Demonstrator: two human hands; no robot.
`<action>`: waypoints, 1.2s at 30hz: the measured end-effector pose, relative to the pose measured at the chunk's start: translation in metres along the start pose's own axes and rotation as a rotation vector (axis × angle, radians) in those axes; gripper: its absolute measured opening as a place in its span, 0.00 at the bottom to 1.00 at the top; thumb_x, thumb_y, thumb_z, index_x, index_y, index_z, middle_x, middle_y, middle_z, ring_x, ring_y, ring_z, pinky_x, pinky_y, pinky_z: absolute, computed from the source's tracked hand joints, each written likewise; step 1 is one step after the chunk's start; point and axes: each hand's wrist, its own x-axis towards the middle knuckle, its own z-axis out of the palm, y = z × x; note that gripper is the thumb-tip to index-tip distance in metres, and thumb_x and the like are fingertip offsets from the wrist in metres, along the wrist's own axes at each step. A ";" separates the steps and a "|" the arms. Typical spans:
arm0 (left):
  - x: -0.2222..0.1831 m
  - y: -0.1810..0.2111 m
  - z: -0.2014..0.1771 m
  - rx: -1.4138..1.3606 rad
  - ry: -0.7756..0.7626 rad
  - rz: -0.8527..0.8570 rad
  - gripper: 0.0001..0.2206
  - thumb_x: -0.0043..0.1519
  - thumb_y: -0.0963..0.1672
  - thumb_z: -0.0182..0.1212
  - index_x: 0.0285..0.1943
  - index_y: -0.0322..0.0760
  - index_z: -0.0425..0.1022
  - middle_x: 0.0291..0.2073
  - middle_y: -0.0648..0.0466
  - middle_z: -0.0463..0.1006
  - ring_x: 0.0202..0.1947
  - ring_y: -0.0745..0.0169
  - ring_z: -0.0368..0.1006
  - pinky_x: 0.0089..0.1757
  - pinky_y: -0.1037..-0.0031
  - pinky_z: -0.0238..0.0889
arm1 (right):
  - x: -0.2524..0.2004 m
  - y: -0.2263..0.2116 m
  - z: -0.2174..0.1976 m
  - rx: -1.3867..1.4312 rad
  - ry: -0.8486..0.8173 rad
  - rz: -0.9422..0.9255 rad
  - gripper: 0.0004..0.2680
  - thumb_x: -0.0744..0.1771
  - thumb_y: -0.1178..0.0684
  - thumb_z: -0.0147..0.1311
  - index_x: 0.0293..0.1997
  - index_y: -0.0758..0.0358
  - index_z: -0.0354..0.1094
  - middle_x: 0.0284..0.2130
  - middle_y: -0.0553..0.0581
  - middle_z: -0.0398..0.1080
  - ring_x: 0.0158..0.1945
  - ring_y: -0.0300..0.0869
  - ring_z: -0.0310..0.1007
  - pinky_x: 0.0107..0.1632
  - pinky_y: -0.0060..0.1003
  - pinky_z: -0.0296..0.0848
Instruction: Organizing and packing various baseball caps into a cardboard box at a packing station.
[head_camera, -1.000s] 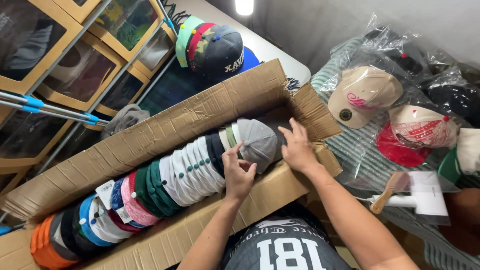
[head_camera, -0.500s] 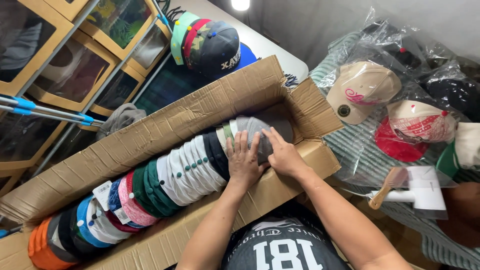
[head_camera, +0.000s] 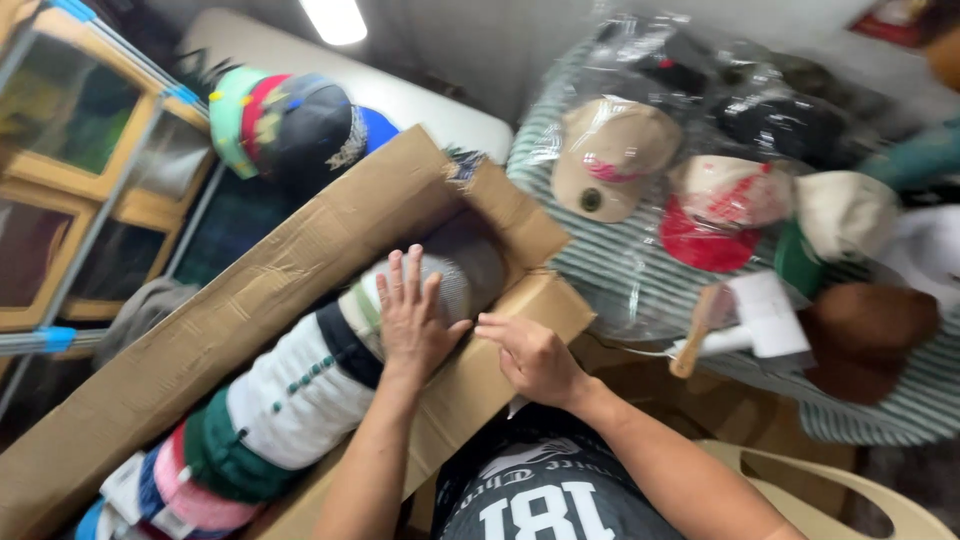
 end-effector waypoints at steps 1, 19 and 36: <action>0.000 0.003 -0.002 -0.014 -0.002 0.035 0.45 0.34 0.58 0.81 0.62 0.48 0.67 0.78 0.47 0.51 0.78 0.40 0.44 0.70 0.44 0.35 | -0.012 0.005 -0.017 -0.022 0.023 0.020 0.18 0.61 0.65 0.47 0.54 0.58 0.77 0.50 0.60 0.78 0.48 0.56 0.80 0.51 0.45 0.78; -0.034 0.104 0.045 -0.027 -0.428 -0.337 0.32 0.66 0.64 0.30 0.71 0.60 0.68 0.77 0.57 0.58 0.83 0.51 0.35 0.68 0.36 0.15 | -0.298 0.237 -0.359 -0.084 1.627 0.945 0.19 0.59 0.61 0.56 0.55 0.65 0.66 0.47 0.58 0.72 0.46 0.39 0.71 0.50 0.30 0.74; -0.054 0.076 0.110 0.149 0.171 -0.149 0.25 0.73 0.61 0.43 0.47 0.55 0.86 0.39 0.55 0.86 0.78 0.50 0.74 0.80 0.54 0.34 | -0.257 0.239 -0.384 0.027 0.652 1.134 0.39 0.60 0.23 0.46 0.74 0.61 0.51 0.72 0.63 0.54 0.74 0.54 0.54 0.70 0.51 0.55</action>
